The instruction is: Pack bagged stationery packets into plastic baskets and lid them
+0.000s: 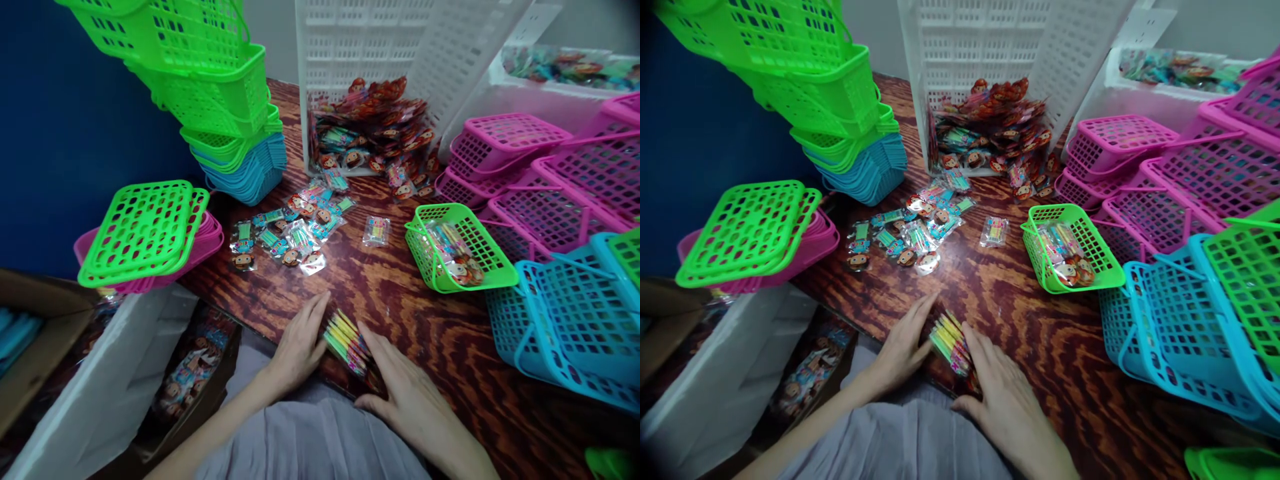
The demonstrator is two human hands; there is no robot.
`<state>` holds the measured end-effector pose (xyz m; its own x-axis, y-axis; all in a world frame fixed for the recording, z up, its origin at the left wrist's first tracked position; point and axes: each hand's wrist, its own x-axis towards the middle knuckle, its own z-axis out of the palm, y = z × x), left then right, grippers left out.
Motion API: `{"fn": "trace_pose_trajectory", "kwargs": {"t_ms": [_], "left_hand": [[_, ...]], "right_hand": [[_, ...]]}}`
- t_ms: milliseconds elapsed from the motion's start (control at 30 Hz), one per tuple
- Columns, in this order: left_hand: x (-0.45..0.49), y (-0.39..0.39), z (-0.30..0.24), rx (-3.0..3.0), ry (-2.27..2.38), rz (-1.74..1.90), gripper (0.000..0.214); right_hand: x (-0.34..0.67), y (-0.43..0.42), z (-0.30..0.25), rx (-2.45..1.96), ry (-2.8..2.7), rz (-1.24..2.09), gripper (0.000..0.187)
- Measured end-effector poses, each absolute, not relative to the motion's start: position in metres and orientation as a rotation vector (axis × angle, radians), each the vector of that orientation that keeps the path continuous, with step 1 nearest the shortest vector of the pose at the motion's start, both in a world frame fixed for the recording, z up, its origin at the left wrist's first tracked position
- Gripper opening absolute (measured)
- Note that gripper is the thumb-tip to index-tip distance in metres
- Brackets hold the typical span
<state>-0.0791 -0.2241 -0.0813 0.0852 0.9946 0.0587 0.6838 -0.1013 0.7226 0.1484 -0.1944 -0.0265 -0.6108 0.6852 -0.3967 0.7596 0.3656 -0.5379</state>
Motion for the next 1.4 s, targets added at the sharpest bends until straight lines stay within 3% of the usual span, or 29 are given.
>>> {"fn": "trace_pose_trajectory", "kwargs": {"t_ms": [1400], "left_hand": [[-0.081,-0.229,-0.085,1.818,1.633,0.803,0.089]], "right_hand": [[0.145,-0.204,-0.046,1.421,2.682,-1.011,0.092]]}}
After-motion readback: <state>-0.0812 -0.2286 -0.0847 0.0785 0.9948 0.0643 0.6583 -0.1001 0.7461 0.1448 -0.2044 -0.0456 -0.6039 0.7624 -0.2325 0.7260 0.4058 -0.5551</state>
